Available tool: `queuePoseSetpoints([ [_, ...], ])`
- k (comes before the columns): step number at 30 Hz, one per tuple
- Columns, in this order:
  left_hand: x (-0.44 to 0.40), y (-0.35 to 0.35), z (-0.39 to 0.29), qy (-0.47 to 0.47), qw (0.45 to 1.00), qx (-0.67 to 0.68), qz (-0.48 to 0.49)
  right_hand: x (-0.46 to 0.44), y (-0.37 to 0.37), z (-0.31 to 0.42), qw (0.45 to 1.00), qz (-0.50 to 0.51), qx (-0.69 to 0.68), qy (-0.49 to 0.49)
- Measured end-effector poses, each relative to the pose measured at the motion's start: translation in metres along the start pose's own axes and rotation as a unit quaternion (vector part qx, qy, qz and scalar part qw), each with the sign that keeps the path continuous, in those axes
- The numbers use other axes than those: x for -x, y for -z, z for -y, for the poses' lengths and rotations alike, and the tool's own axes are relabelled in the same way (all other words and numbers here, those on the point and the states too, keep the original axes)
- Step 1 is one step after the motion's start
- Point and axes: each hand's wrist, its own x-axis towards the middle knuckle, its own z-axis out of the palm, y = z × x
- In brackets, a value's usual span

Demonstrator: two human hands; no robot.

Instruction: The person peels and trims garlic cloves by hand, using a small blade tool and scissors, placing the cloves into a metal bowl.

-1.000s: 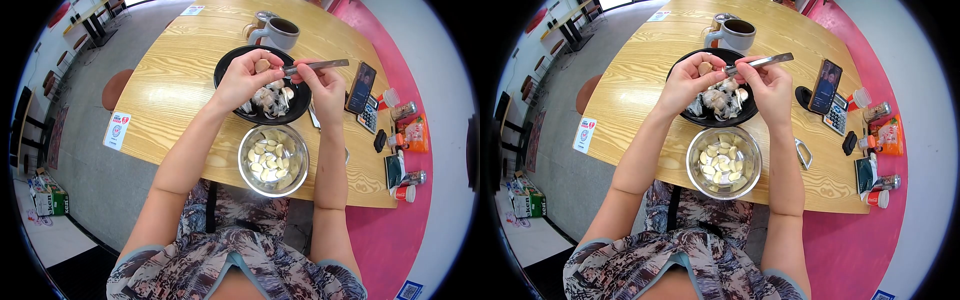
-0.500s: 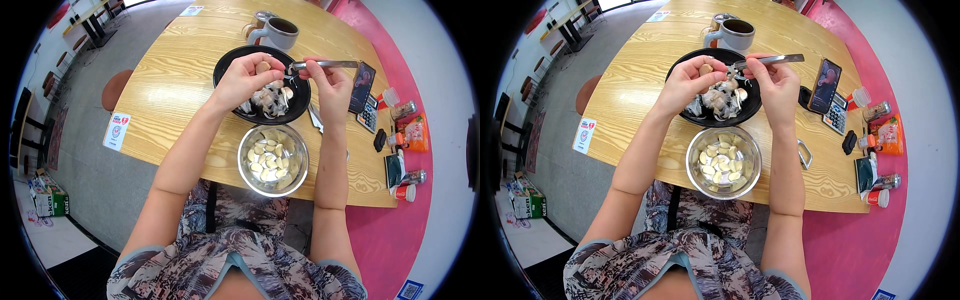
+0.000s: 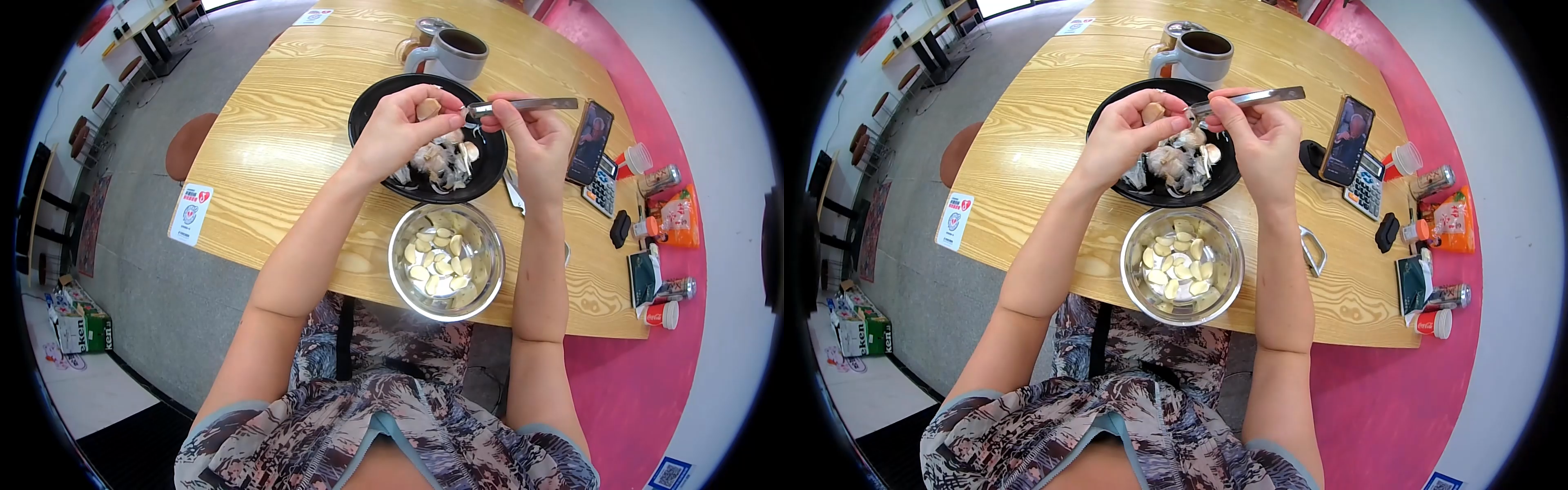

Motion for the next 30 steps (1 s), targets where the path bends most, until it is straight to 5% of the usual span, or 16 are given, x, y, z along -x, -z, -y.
queuePoseSetpoints([
  [27,0.0,0.001,-0.001,0.034,0.999,0.004,-0.024,-0.001,0.01,-0.004,0.999,-0.029,0.034,-0.021],
  [30,0.001,0.001,-0.002,0.02,0.999,0.021,-0.021,0.001,0.008,-0.012,0.982,0.057,0.178,-0.035],
])
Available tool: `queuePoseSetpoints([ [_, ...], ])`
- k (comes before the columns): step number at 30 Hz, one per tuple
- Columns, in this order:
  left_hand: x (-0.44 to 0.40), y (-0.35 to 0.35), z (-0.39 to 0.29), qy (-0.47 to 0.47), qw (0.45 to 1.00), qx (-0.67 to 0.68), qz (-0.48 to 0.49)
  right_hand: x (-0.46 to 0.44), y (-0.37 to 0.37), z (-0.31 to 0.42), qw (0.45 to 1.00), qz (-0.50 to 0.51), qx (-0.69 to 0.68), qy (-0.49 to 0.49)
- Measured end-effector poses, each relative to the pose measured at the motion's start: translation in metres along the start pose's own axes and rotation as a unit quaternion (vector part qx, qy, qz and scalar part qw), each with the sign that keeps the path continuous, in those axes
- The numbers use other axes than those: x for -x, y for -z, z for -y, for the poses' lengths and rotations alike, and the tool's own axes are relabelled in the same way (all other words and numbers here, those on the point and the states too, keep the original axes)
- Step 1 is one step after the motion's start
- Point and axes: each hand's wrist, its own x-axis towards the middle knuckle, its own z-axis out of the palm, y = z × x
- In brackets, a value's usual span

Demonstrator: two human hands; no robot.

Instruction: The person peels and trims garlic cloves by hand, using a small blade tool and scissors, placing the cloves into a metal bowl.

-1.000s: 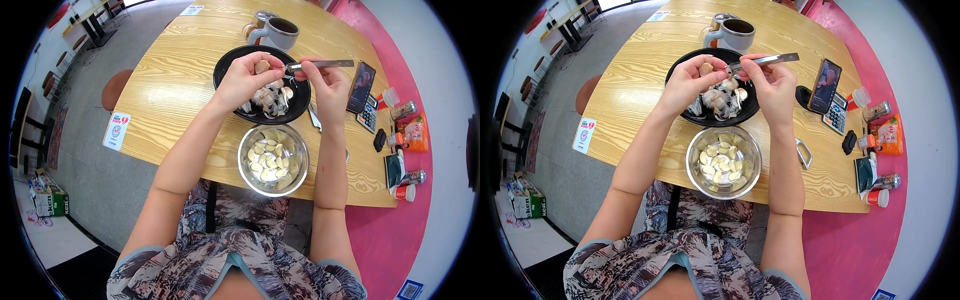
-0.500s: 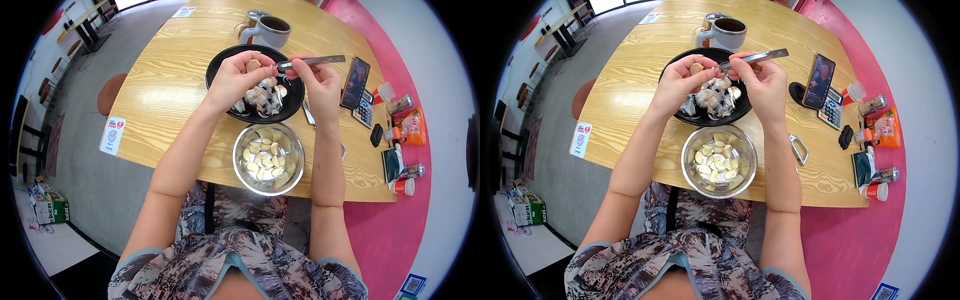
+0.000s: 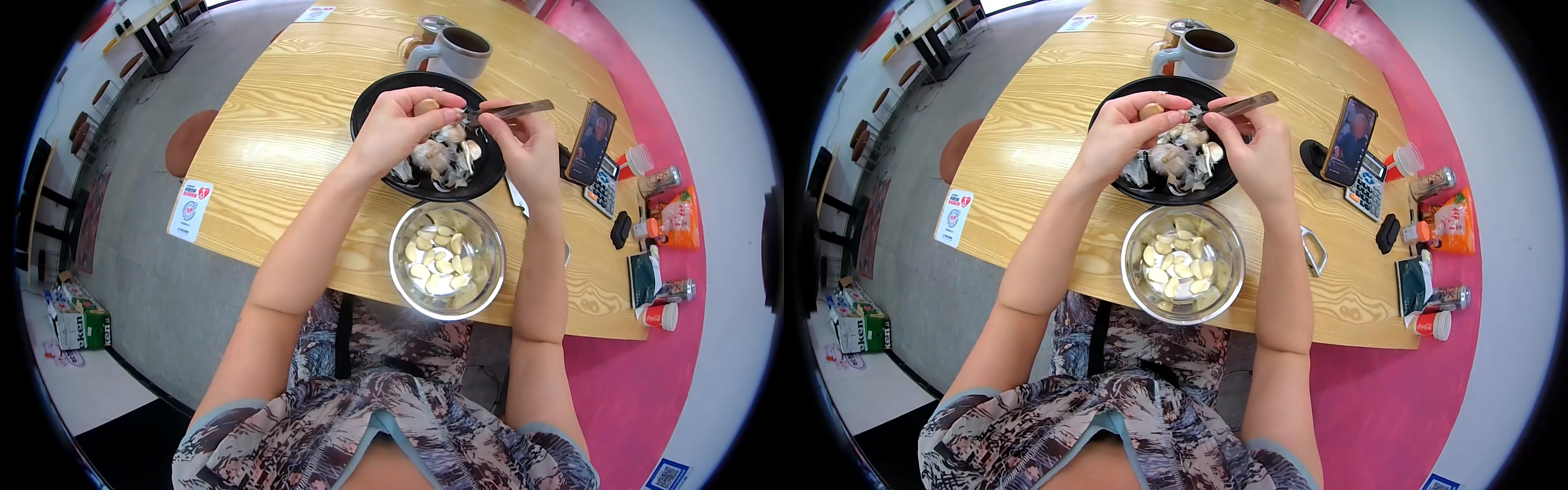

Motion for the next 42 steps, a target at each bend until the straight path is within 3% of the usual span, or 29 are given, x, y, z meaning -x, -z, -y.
queuePoseSetpoints([
  [3,0.002,-0.003,-0.003,-0.005,0.999,-0.016,-0.03,0.003,-0.008,0.008,0.992,-0.048,-0.089,0.07],
  [13,0.003,-0.003,-0.007,0.002,0.999,0.009,-0.031,0.0,-0.02,0.008,0.988,-0.07,-0.03,0.134],
  [25,0.001,0.004,-0.003,0.012,0.998,0.049,0.038,0.0,-0.003,0.012,0.987,-0.022,-0.154,0.045],
  [28,0.002,0.005,-0.006,0.02,0.995,0.071,0.069,-0.004,0.005,0.004,0.978,0.017,-0.209,-0.014],
  [30,0.004,0.004,-0.009,0.043,0.986,0.136,0.09,-0.006,0.006,-0.004,0.937,0.076,-0.335,-0.056],
  [39,0.002,0.007,-0.002,0.034,0.976,0.177,0.123,-0.011,0.008,-0.014,0.871,0.144,-0.449,-0.138],
  [42,0.002,0.007,-0.004,0.039,0.977,0.171,0.123,-0.011,0.008,-0.015,0.891,0.117,-0.42,-0.131],
])
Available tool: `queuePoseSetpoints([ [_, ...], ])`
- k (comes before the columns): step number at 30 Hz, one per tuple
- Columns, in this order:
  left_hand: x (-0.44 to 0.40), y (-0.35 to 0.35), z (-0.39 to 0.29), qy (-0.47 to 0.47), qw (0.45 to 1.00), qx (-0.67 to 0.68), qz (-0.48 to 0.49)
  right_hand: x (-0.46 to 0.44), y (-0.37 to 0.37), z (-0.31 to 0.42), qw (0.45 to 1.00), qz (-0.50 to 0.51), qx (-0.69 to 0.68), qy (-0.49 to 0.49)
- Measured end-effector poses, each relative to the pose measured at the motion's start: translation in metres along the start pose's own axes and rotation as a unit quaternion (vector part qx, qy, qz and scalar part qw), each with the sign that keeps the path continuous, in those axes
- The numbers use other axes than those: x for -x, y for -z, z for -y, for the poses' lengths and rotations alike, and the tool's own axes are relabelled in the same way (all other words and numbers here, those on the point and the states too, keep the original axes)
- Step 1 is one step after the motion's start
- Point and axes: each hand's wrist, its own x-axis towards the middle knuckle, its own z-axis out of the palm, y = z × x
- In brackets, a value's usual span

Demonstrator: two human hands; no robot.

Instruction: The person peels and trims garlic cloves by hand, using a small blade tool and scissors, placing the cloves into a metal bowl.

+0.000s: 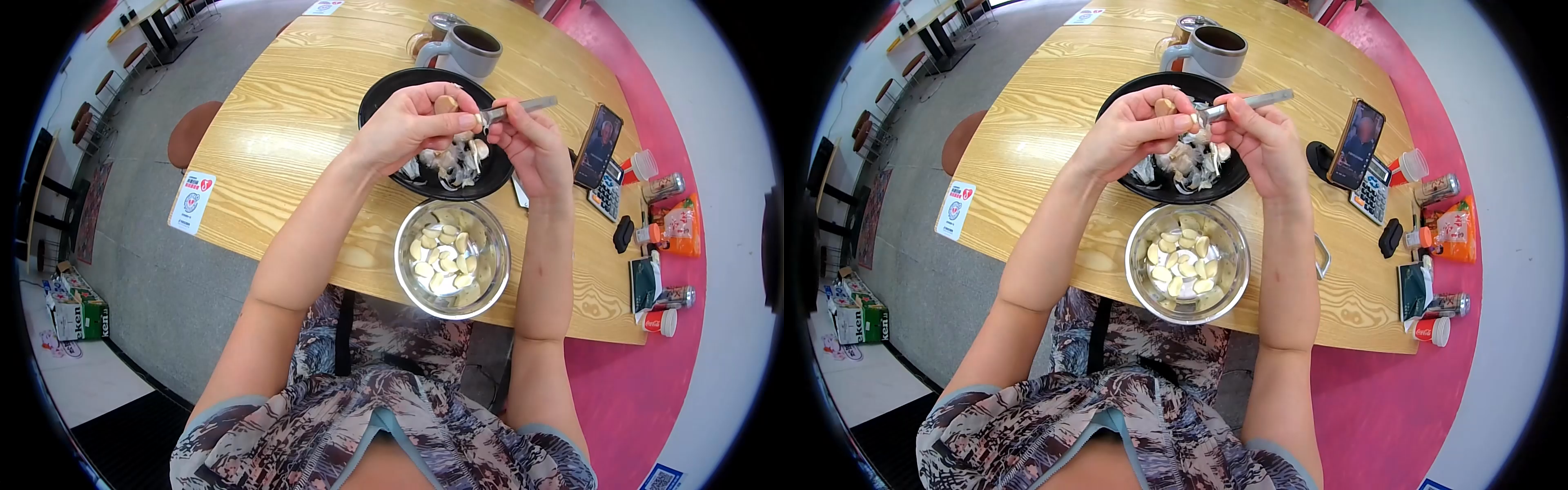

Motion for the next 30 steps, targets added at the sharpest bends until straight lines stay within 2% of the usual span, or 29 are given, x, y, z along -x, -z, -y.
queuePoseSetpoints([
  [6,0.0,-0.001,0.0,0.008,1.0,0.002,-0.002,0.001,0.0,0.003,0.993,-0.074,0.05,0.079],
  [9,-0.001,-0.001,-0.001,0.001,1.0,-0.013,-0.009,0.003,-0.003,0.007,0.987,-0.08,0.084,0.115],
  [16,0.001,0.0,-0.002,0.008,0.999,-0.045,-0.014,0.011,0.002,0.01,0.976,-0.084,0.149,0.133],
  [18,0.003,0.0,-0.006,0.026,0.996,-0.084,0.008,0.013,0.001,0.011,0.955,-0.103,0.242,0.135],
  [19,0.004,-0.001,-0.008,0.027,0.996,-0.084,0.009,0.013,0.002,0.009,0.955,-0.103,0.242,0.134],
  [21,0.007,-0.003,-0.013,0.063,0.969,-0.189,0.142,0.014,0.006,0.001,0.918,-0.068,0.377,0.101],
  [22,0.009,-0.004,-0.015,0.064,0.97,-0.187,0.143,0.015,0.008,-0.005,0.897,-0.067,0.433,0.055],
  [24,0.012,-0.006,-0.016,0.144,0.931,-0.277,0.192,0.017,0.01,-0.018,0.835,-0.069,0.542,0.063],
  [26,0.012,-0.005,-0.013,0.157,0.919,-0.289,0.215,0.019,0.005,-0.02,0.818,-0.05,0.569,0.066],
  [28,0.012,-0.006,-0.014,0.157,0.902,-0.32,0.245,0.02,0.001,-0.023,0.735,-0.048,0.672,0.078],
  [30,0.013,-0.009,-0.018,0.157,0.899,-0.332,0.239,0.02,-0.001,-0.019,0.738,-0.058,0.667,0.081],
])
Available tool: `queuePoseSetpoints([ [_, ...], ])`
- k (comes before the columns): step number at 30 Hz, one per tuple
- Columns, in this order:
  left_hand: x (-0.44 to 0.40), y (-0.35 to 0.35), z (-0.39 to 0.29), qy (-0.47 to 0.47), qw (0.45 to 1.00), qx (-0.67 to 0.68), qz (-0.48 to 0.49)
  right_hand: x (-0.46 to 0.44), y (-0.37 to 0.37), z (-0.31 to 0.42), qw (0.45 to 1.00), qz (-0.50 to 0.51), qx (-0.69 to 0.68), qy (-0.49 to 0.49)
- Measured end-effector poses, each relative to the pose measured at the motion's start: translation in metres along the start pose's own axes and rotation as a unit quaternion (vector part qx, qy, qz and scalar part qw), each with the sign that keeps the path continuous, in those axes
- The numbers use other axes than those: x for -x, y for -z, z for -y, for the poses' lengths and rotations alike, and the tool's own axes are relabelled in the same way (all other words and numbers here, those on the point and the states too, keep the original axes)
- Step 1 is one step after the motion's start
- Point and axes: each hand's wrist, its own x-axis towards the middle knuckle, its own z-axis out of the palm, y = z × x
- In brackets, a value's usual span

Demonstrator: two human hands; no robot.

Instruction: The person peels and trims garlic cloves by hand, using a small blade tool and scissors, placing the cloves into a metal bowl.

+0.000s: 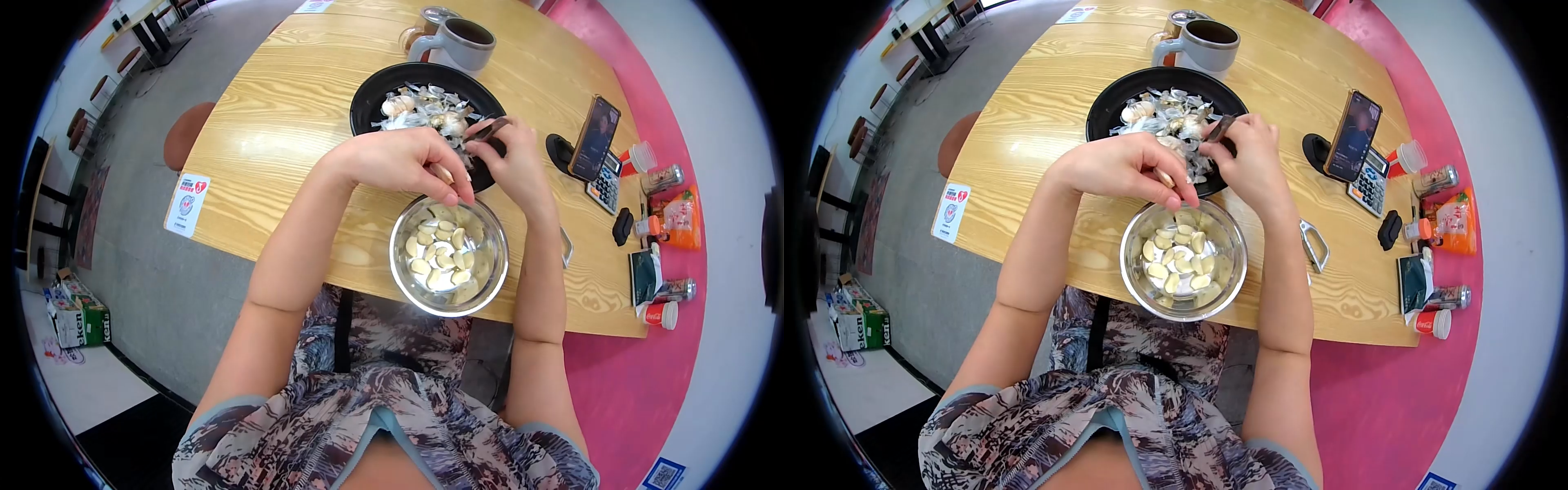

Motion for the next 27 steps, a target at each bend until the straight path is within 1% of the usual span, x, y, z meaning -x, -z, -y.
queuePoseSetpoints([
  [2,0.0,0.0,-0.001,0.005,1.0,-0.011,-0.012,-0.003,0.005,-0.004,0.994,-0.034,-0.101,0.024],
  [3,-0.001,-0.001,0.0,-0.005,0.999,-0.028,-0.031,-0.003,0.005,-0.006,0.991,-0.054,-0.12,0.027],
  [4,-0.002,-0.001,0.001,-0.015,0.998,-0.045,-0.049,-0.003,0.006,-0.007,0.991,-0.053,-0.121,0.028],
  [5,-0.002,-0.001,0.003,-0.014,0.998,-0.045,-0.049,-0.002,0.007,-0.007,0.986,-0.064,-0.154,0.006],
  [6,-0.003,-0.001,0.007,-0.031,0.997,-0.012,-0.075,-0.001,0.008,-0.007,0.979,-0.076,-0.187,-0.016],
  [7,-0.004,-0.001,0.011,-0.047,0.994,0.021,-0.1,-0.001,0.008,-0.01,0.976,-0.086,-0.198,0.01],
  [8,-0.006,0.0,0.014,-0.046,0.994,0.021,-0.099,0.0,0.009,-0.009,0.976,-0.087,-0.198,0.01],
  [10,-0.009,0.002,0.02,-0.098,0.966,0.185,-0.154,0.002,0.014,-0.005,0.945,-0.082,-0.316,-0.018],
  [11,-0.01,0.004,0.022,-0.098,0.966,0.184,-0.154,0.002,0.014,-0.004,0.933,-0.085,-0.349,-0.023],
  [12,-0.011,0.005,0.022,-0.098,0.962,0.193,-0.164,0.003,0.013,-0.005,0.933,-0.085,-0.349,-0.022],
  [14,-0.012,0.007,0.023,-0.099,0.956,0.209,-0.182,0.003,0.009,-0.007,0.978,-0.13,-0.162,0.025],
  [15,-0.013,0.007,0.022,-0.118,0.951,0.215,-0.188,0.003,0.009,-0.004,0.977,-0.131,-0.163,0.026],
  [16,-0.013,0.007,0.02,-0.118,0.951,0.215,-0.188,0.004,0.01,0.0,0.955,-0.157,-0.251,0.011],
  [17,-0.013,0.007,0.018,-0.113,0.948,0.212,-0.208,0.004,0.009,0.005,0.924,-0.181,-0.337,-0.005],
  [18,-0.013,0.006,0.016,-0.108,0.945,0.21,-0.227,0.005,0.008,0.01,0.924,-0.181,-0.337,-0.005],
  [20,-0.016,0.005,0.018,-0.105,0.941,0.225,-0.23,0.005,0.004,0.02,0.895,-0.173,-0.409,0.033],
  [21,-0.017,0.004,0.017,-0.103,0.937,0.241,-0.232,0.005,0.0,0.02,0.897,-0.18,-0.4,0.058],
  [22,-0.017,0.004,0.016,-0.103,0.937,0.241,-0.231,0.006,-0.001,0.02,0.897,-0.181,-0.399,0.057],
  [24,-0.015,0.002,0.011,-0.084,0.937,0.218,-0.259,0.006,-0.001,0.022,0.922,-0.21,-0.312,0.088],
  [25,-0.015,0.002,0.012,-0.084,0.937,0.219,-0.26,0.006,-0.001,0.023,0.923,-0.21,-0.312,0.088],
  [27,-0.018,0.002,0.015,-0.11,0.931,0.221,-0.268,0.006,0.001,0.028,0.93,-0.227,-0.268,0.108],
])
